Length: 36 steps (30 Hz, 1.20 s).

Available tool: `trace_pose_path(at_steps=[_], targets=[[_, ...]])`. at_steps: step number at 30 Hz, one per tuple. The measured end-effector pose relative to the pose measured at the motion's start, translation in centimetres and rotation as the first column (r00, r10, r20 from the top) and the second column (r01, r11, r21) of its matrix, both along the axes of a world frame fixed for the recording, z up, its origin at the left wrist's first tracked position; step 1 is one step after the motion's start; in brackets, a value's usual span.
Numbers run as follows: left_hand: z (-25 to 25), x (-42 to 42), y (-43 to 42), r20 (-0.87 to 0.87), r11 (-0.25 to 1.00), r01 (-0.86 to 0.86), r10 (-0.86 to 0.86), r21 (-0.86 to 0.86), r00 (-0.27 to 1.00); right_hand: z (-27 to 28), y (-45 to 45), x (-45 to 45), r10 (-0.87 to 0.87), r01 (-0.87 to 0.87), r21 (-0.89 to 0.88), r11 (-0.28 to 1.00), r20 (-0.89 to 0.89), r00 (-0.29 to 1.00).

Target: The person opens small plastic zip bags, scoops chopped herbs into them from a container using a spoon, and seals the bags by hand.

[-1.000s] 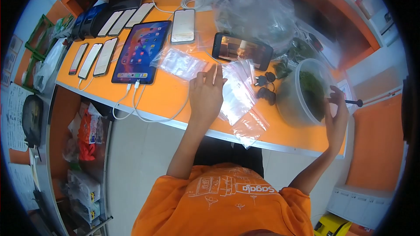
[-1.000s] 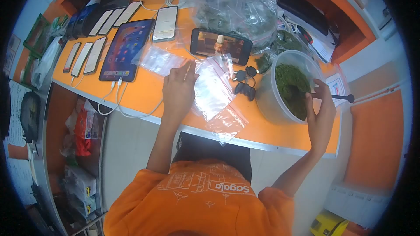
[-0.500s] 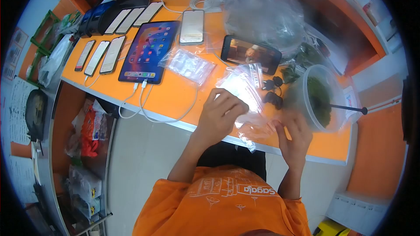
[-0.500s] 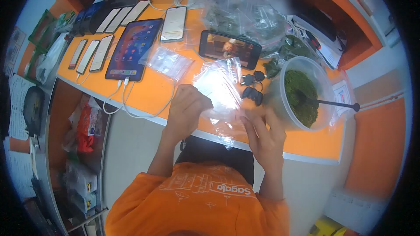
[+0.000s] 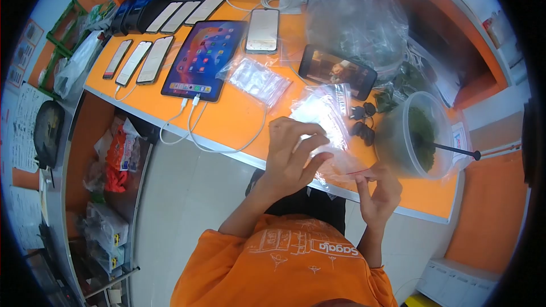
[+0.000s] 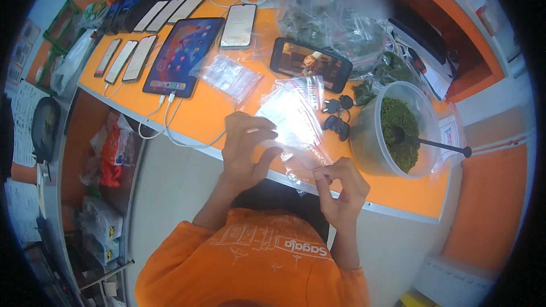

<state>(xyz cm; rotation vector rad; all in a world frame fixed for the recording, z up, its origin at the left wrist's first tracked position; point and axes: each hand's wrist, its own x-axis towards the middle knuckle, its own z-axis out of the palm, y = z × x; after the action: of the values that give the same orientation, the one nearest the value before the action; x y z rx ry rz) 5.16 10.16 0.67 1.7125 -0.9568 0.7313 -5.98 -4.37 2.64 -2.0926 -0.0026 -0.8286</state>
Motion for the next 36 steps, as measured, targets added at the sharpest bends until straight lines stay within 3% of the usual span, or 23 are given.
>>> trace_pose_path(at_steps=[3,6,9,15,17,21,24,27,29,32,36], targets=[[0.3,-1.8,0.1,0.079,0.956,-0.236,0.253,-0.176,0.964,-0.6,0.0,-0.2,-0.026,0.017,0.167,0.986,0.049,0.998],[1.5,-3.5,-0.6,-0.091,0.998,0.053,-0.056,-0.041,0.994,-0.9,0.6,-0.3,-0.013,-0.006,0.275,0.961,0.067,0.998],[0.1,-3.9,-1.4,-0.259,0.947,0.305,-0.322,-0.105,0.910,-1.1,1.1,-0.4,0.039,-0.044,0.270,0.962,0.027,0.999],[0.4,-4.2,0.7,-0.462,0.920,0.388,-0.370,-0.059,0.806,-0.6,1.5,-0.4,0.161,-0.145,0.185,0.972,-0.075,0.984],[0.5,-4.4,1.1,-0.453,0.925,0.376,-0.356,-0.048,0.817,-0.7,1.7,-0.2,0.240,-0.226,0.191,0.955,-0.054,0.969],[0.3,-4.4,1.9,-0.491,0.914,0.392,-0.388,-0.101,0.780,-0.1,2.2,-0.4,0.312,-0.266,0.258,0.929,-0.158,0.937],[0.5,-4.3,2.5,-0.557,0.860,0.493,-0.477,-0.134,0.680,-0.5,1.9,-0.6,0.406,-0.334,0.331,0.883,-0.181,0.896],[0.1,-3.7,2.8,-0.516,0.811,0.582,-0.475,0.057,0.713,-1.0,2.1,-0.8,0.470,-0.367,0.415,0.832,-0.179,0.864],[-0.5,-3.7,3.0,-0.418,0.836,0.535,-0.445,0.124,0.792,-1.4,2.5,-0.9,0.482,-0.353,0.473,0.807,-0.184,0.857],[-0.8,-3.6,2.9,-0.282,0.875,0.450,-0.392,0.181,0.876,-1.6,2.5,-1.6,0.346,-0.334,0.099,0.937,-0.376,0.860],[-0.7,-4.1,2.6,-0.080,0.922,0.304,-0.293,0.240,0.953,0.2,2.6,-1.1,0.316,-0.372,-0.149,0.916,-0.300,0.900]])
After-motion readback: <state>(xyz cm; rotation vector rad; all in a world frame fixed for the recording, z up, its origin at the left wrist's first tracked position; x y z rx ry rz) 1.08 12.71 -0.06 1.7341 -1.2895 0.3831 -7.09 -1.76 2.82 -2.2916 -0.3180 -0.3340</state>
